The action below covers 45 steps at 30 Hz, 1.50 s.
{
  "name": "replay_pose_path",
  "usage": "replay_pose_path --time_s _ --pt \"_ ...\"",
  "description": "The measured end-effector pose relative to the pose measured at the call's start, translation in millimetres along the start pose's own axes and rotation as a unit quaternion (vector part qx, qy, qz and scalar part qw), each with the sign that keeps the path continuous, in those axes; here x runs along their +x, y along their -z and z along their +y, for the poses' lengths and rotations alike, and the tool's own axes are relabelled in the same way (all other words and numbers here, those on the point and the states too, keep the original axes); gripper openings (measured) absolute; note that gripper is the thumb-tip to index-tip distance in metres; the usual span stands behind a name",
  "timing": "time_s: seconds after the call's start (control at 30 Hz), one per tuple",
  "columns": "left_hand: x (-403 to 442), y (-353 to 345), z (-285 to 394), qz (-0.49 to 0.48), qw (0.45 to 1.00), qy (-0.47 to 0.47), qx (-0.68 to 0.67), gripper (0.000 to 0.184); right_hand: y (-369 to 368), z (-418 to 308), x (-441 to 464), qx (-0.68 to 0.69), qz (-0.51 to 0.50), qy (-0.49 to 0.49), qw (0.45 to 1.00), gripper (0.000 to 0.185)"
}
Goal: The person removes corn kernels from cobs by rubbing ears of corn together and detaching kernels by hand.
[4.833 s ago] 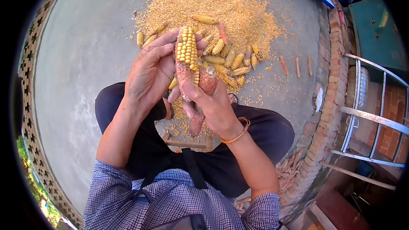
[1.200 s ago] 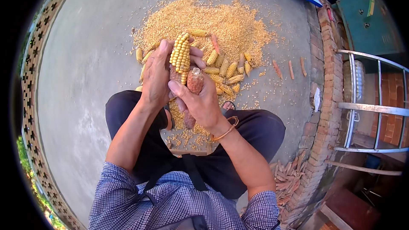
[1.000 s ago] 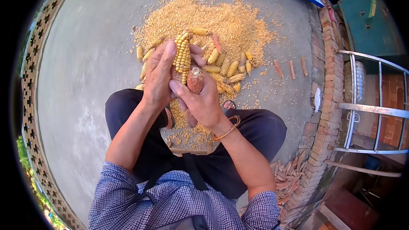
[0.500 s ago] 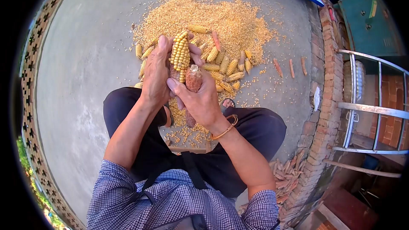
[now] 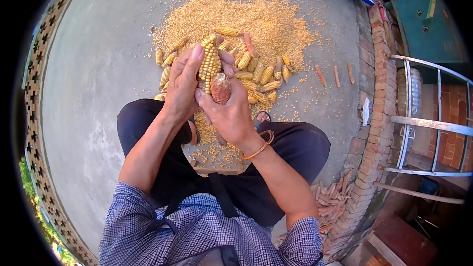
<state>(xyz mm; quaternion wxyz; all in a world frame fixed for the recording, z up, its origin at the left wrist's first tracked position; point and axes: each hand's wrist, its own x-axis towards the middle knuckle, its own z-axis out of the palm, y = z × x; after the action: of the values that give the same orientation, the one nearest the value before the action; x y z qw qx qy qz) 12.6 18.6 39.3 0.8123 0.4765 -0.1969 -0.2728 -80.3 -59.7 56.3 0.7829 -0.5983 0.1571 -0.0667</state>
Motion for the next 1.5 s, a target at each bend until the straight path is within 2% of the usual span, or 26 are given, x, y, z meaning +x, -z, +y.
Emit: replay_pose_path --time_s 0.17,0.37,0.47,0.6,0.77,0.87,1.0,1.03,1.13,1.23,1.3,1.37,1.43,1.5 --pt "0 1 -3 0.020 0.999 0.007 0.035 0.044 0 -1 -2 0.000 0.012 0.007 1.000 0.018" --pt "0 -2 0 -0.014 0.999 -0.036 0.029 0.044 -1 1 -2 -0.002 0.007 0.011 1.000 0.020" --pt "-3 -3 3 -0.006 1.000 0.017 0.020 0.045 1 4 -5 -0.011 0.011 -0.008 1.000 0.020" --pt "-4 -5 6 -0.007 1.000 -0.011 0.028 0.042 -3 1 -4 -0.051 0.018 0.012 0.998 0.023" --pt "-5 -6 10 -0.017 0.998 -0.039 0.051 0.041 -2 6 -5 -0.009 0.008 0.034 0.999 0.026" --pt "-7 -8 10 -0.022 0.999 -0.039 0.028 0.045 1 6 -5 -0.014 -0.013 0.049 0.999 0.028" --pt "-6 -3 28 -0.050 0.996 0.018 -0.072 0.043 5 7 -5 -0.029 -0.031 0.064 0.997 0.027" --pt "-6 -4 28 -0.040 0.998 0.011 -0.040 0.049 5 9 -5 -0.031 -0.034 0.074 0.996 0.026" --pt "-5 -5 27 -0.031 0.999 0.012 -0.027 0.050 12 8 -6 -0.051 -0.068 0.032 0.996 0.028" --pt "-1 -2 26 -0.028 0.999 0.018 -0.036 0.048 10 9 -1 -0.109 -0.052 0.105 0.987 0.027" --pt "-2 -2 24 -0.019 0.999 0.015 -0.049 0.046 9 11 -4 -0.118 -0.041 0.049 0.991 0.028" --pt "-1 0 22 -0.023 0.998 0.014 -0.063 0.044 7 12 -5 -0.133 -0.030 0.055 0.989 0.027" --pt "-1 4 20 -0.040 0.996 0.015 -0.079 0.043 4 14 -5 -0.155 -0.021 0.123 0.980 0.026" --pt "-2 1 21 -0.030 0.997 0.021 -0.072 0.043 5 16 -6 -0.148 -0.025 0.116 0.982 0.027"
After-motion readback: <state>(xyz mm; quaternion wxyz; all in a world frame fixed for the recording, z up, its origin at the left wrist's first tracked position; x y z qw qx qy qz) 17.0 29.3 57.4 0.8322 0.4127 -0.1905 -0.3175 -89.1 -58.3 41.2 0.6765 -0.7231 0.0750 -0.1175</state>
